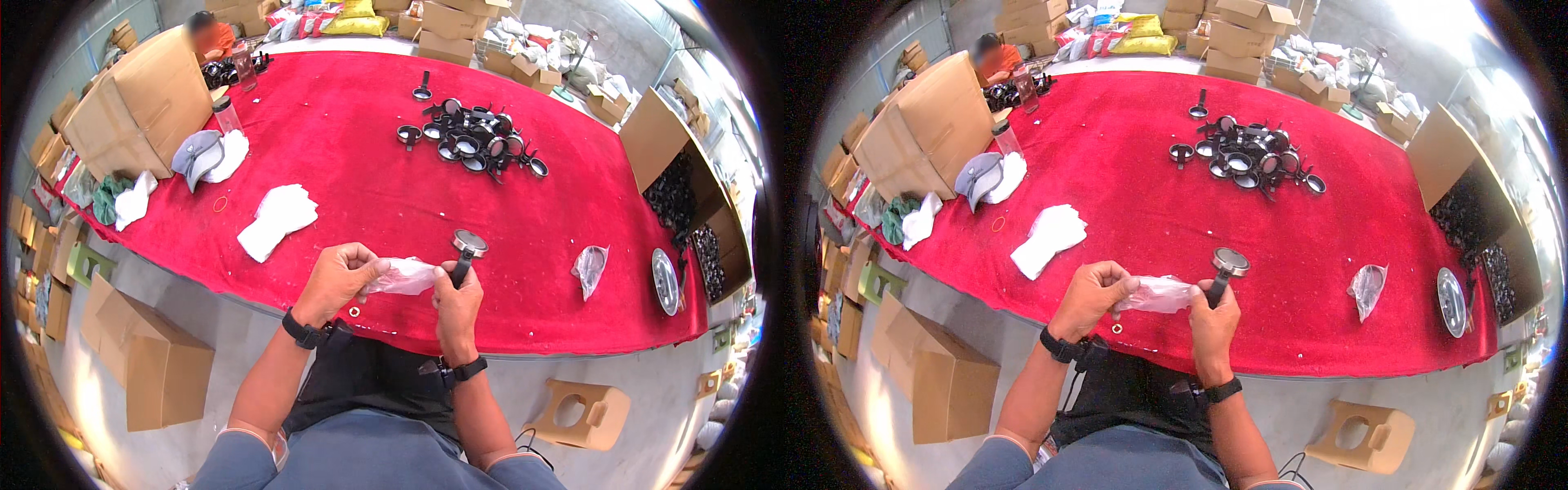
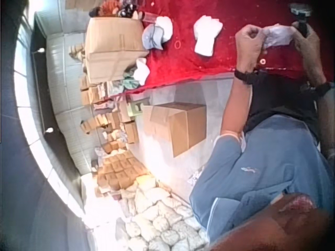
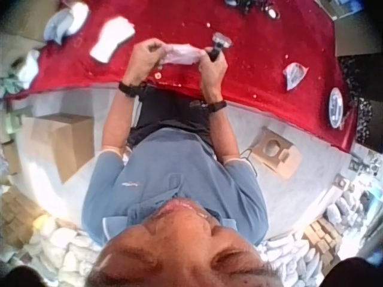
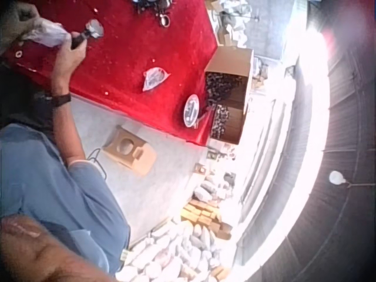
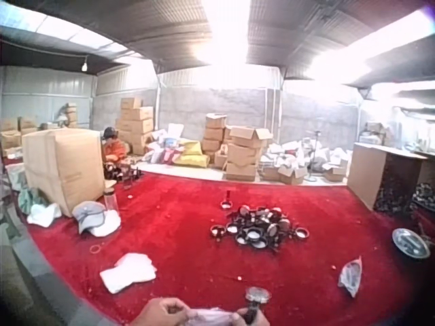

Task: The recorder is packing small circular mirrors into plastic bags and then into boxes.

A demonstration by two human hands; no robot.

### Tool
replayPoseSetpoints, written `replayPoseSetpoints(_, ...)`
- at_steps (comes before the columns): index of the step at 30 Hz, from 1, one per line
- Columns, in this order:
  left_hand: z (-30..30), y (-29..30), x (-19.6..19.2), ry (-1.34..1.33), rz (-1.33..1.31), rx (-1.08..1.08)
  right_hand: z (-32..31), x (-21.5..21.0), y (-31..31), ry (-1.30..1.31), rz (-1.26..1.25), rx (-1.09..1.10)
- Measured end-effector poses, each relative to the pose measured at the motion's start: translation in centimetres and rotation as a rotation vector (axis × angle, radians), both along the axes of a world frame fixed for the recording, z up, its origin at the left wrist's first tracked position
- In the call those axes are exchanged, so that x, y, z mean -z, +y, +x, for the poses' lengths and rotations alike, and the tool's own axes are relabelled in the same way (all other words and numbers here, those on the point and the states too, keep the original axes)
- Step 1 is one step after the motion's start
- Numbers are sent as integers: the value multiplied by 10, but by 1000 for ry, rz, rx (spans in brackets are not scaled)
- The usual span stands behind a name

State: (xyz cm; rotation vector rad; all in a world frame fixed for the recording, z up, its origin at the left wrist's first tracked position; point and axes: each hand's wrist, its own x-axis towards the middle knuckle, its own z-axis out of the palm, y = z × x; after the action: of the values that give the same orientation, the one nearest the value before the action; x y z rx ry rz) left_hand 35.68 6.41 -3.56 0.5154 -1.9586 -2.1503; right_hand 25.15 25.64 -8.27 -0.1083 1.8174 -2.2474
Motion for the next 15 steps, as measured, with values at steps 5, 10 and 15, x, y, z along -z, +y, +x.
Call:
replayPoseSetpoints(5, -2, 8, -12, 7, -234, 125, -15, 3, 16, -3, -76, 46)
replayPoseSetpoints(10, -18, 22, -11, 169, -716, -75, -18, -3, 44, 169, 144, 30)
replayPoseSetpoints(15, -35, 46, -18, 196, -685, -156, 22, -16, 68, -198, -477, -341)
